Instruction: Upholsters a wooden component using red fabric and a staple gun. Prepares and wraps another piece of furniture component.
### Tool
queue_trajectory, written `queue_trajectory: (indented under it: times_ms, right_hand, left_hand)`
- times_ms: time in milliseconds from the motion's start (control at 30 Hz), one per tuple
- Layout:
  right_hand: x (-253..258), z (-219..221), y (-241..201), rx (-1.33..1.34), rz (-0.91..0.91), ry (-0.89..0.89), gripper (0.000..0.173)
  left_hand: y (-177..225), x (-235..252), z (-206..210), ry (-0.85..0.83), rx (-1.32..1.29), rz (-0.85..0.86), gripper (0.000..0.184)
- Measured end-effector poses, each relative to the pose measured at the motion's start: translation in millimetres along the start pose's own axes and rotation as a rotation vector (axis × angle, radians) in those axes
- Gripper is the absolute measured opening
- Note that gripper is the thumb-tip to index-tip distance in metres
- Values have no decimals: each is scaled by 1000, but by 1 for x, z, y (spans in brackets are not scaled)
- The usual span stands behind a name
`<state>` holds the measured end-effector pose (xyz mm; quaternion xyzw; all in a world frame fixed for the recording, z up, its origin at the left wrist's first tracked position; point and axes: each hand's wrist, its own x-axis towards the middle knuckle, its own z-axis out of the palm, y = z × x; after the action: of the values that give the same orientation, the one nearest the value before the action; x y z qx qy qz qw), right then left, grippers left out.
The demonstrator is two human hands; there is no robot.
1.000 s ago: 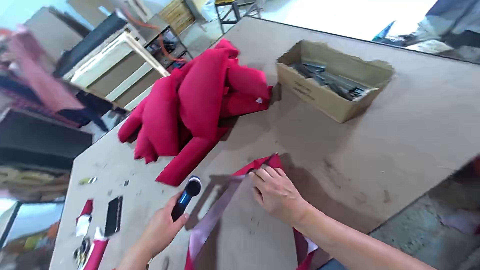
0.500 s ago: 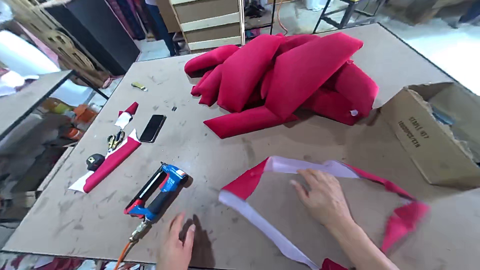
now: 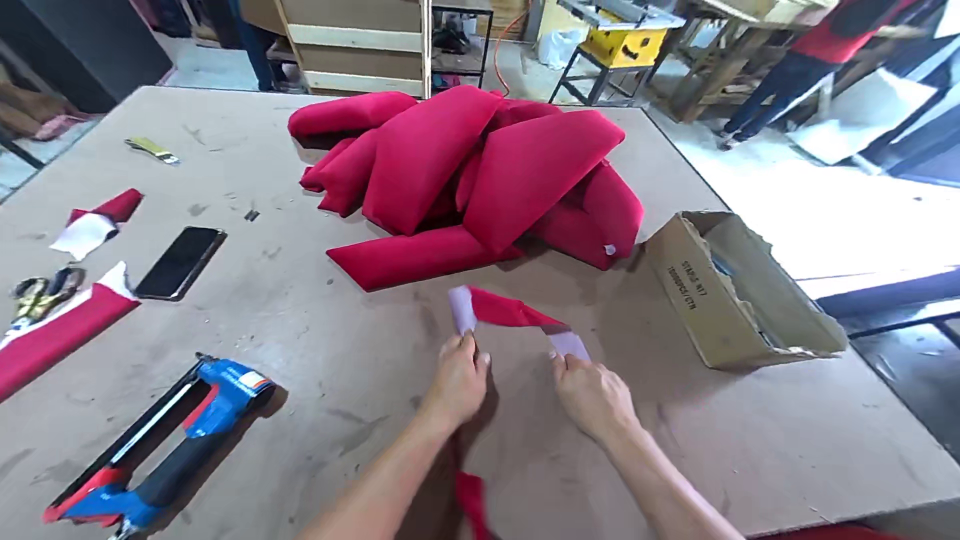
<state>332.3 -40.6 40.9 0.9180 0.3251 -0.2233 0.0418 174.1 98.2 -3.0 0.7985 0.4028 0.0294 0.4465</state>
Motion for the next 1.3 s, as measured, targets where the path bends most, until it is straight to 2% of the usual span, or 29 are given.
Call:
queue_trajectory:
  times_ms: [67,133,167,233,267,300,367,433,467,500,533,633,767,833,933,1000,1067,1167,1300]
  right_hand:
    - [-21,8,-12,160,25,-101,64]
    - [-51,31,-26,385,39,-175,59]
    - [-65,44,-30,501,25,-222,55]
    - [-89,61,-29,688,-114,-408,48]
    - [-95,60,-24,693,-229,-489,46]
    - [-97,52,-17,651,-338,-478,47]
    - [-88,27,0,607,-409,-193,45]
    - [-53,2,13,567,-386,129,38]
    - [-29,-5,17,507,-391,217,35]
    - [-4,-7,18,429,-409,241,34]
    - [20,-9,16,348,-432,180,36]
    - [75,-6,1,140,-573,-47,50]
    - [103,-8,-7,10,-714,-127,42]
    - [108,-7,-6,1,-731,-130,38]
    - [107,-13,-8,31,-653,-218,41]
    - [102,-17,-11,22,-577,-297,38]
    - [100,-23,-16,11,-567,-384,33]
    - [105,-28,-16,35,-676,-471,21]
    - [121,-15,-6,177,-782,-464,26]
  left_hand:
    - [9,41,-16,-44,142,116,48]
    - [22,63,-26,-117,286,207,44]
    - [27,62,-26,-140,350,250,43]
    - [19,43,-17,-112,481,370,46]
    - [11,26,-9,-72,544,439,52]
    - [2,7,-2,-24,609,509,60]
    - [-10,-36,8,40,660,625,89]
    - [-20,-72,14,48,708,676,124]
    - [-25,-83,18,47,753,677,135]
    - [-26,-89,19,52,783,672,140]
    - [-25,-90,20,47,787,648,140]
    - [-13,-81,17,40,784,565,122]
    - [7,-69,11,-57,843,491,116]
    - [29,-53,2,-222,857,406,113]
    - [84,-5,-18,-705,870,112,111]
    - [106,18,-24,-865,907,30,111]
    - [115,31,-28,-915,934,12,107]
    - [120,39,-29,-946,965,-6,103]
    - [120,37,-29,-944,958,-18,102]
